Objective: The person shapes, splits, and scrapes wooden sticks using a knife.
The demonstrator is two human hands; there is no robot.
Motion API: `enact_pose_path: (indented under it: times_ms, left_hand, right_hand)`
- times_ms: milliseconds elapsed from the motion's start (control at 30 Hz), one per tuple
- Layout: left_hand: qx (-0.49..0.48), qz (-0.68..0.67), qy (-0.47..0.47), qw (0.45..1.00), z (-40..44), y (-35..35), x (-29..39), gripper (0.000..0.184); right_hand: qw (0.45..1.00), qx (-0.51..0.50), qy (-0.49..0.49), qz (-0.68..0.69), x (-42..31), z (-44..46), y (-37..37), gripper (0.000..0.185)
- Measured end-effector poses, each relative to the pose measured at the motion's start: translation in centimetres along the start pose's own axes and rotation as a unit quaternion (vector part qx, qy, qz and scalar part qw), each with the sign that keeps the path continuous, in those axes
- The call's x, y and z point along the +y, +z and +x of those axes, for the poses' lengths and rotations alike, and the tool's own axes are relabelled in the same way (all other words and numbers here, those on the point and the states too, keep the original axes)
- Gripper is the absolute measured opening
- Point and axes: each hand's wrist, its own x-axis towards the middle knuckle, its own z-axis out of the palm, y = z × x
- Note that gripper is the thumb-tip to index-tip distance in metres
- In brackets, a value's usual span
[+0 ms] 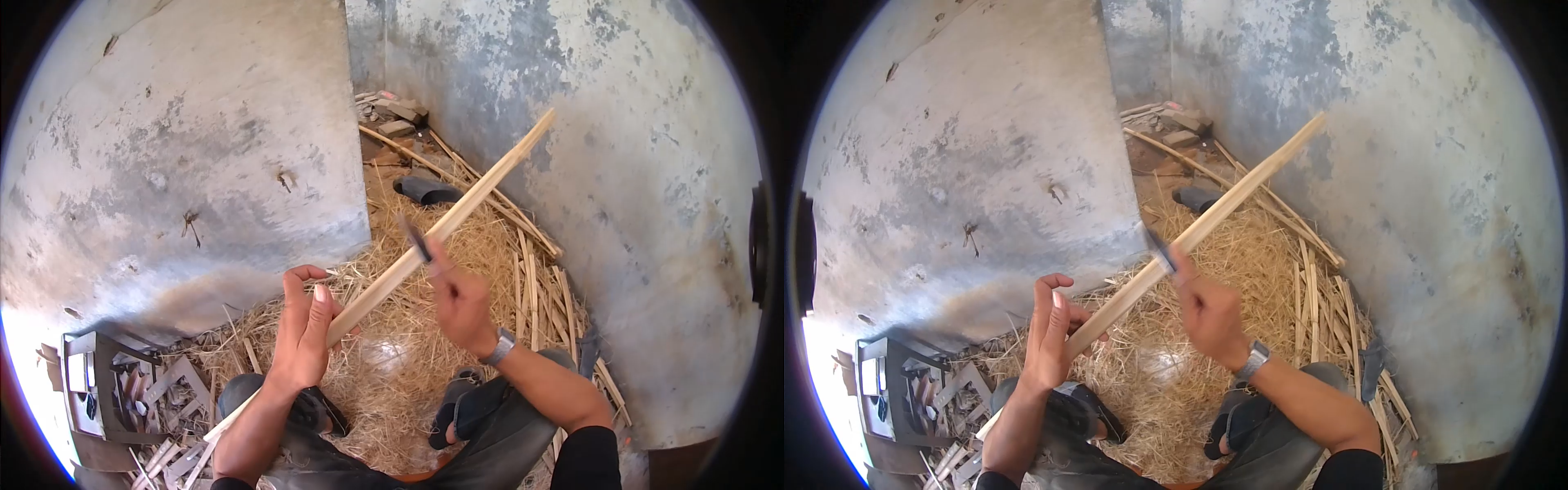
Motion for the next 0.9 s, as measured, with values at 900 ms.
enact_pose_path:
  times_ms: [900]
  left_hand:
    - [-0.004,-0.106,-0.041,0.994,0.7,-2.1,0.9,0.113]
  right_hand:
    - [0.992,0.003,0.104,0.072,-0.1,1.1,-0.2,0.024]
